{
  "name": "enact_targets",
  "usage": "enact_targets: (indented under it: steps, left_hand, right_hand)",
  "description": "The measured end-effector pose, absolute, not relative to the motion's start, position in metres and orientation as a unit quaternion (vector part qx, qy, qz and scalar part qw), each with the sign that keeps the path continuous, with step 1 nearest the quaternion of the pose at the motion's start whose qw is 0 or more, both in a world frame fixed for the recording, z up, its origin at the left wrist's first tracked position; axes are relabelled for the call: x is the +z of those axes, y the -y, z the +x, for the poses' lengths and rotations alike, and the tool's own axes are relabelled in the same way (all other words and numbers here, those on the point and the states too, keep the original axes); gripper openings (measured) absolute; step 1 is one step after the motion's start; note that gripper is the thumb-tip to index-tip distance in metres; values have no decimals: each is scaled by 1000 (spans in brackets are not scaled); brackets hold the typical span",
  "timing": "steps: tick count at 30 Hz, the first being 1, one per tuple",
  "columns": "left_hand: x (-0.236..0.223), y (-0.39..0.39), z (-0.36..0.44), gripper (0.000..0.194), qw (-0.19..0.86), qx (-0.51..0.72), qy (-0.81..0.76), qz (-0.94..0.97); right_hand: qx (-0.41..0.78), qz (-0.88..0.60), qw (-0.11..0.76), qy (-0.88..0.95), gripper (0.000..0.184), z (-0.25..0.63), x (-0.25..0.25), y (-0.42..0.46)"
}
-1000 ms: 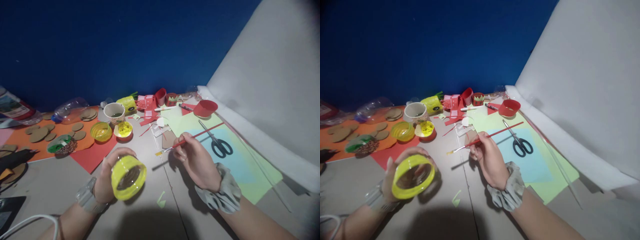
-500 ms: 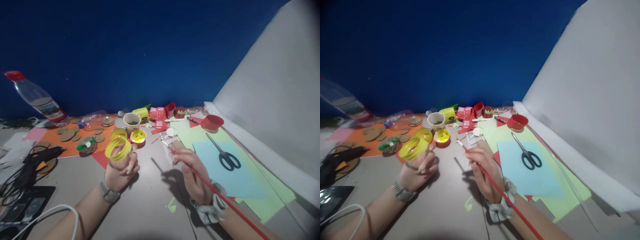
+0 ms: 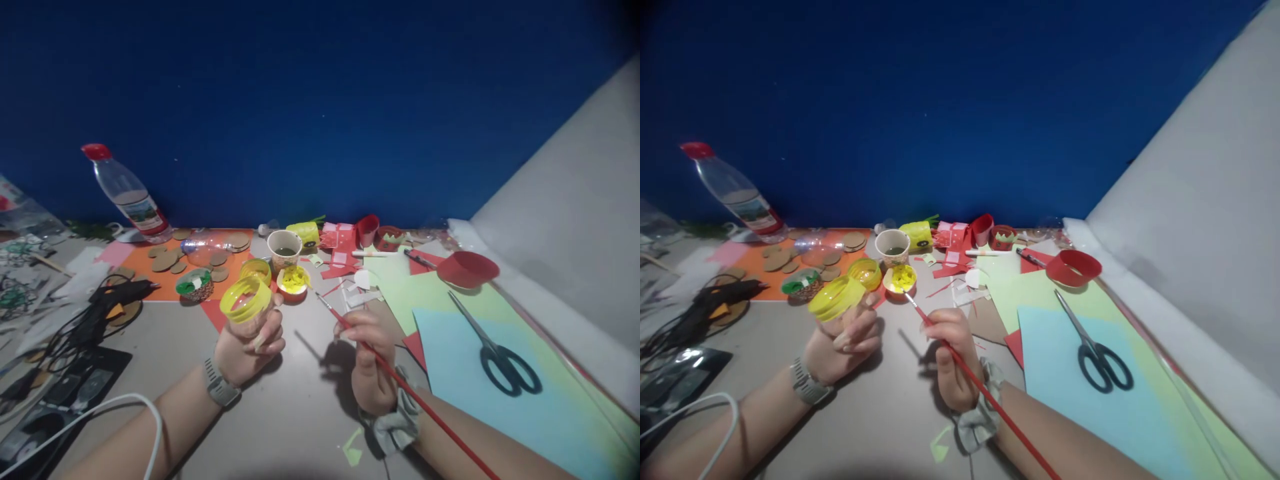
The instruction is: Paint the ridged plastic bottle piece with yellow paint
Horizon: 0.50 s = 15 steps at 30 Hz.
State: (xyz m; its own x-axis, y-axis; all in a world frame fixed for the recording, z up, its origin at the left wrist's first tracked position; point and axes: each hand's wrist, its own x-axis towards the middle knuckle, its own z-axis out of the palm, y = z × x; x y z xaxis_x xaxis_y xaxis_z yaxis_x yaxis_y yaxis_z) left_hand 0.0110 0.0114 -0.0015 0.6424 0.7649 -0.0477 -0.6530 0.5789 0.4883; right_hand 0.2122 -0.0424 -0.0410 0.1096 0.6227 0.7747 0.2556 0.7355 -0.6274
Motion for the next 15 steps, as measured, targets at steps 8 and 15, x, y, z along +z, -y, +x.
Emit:
enact_targets:
  steps: [8,15]
  left_hand:
    - [-10,-9,22,25,891,351,-162,238]
    - [-13,-8,24,32,877,342,-189,280]
  right_hand:
    - [130,-227,634,727,28,219,-35,46]
    - [194,-251,606,729,27,223,-33,44]
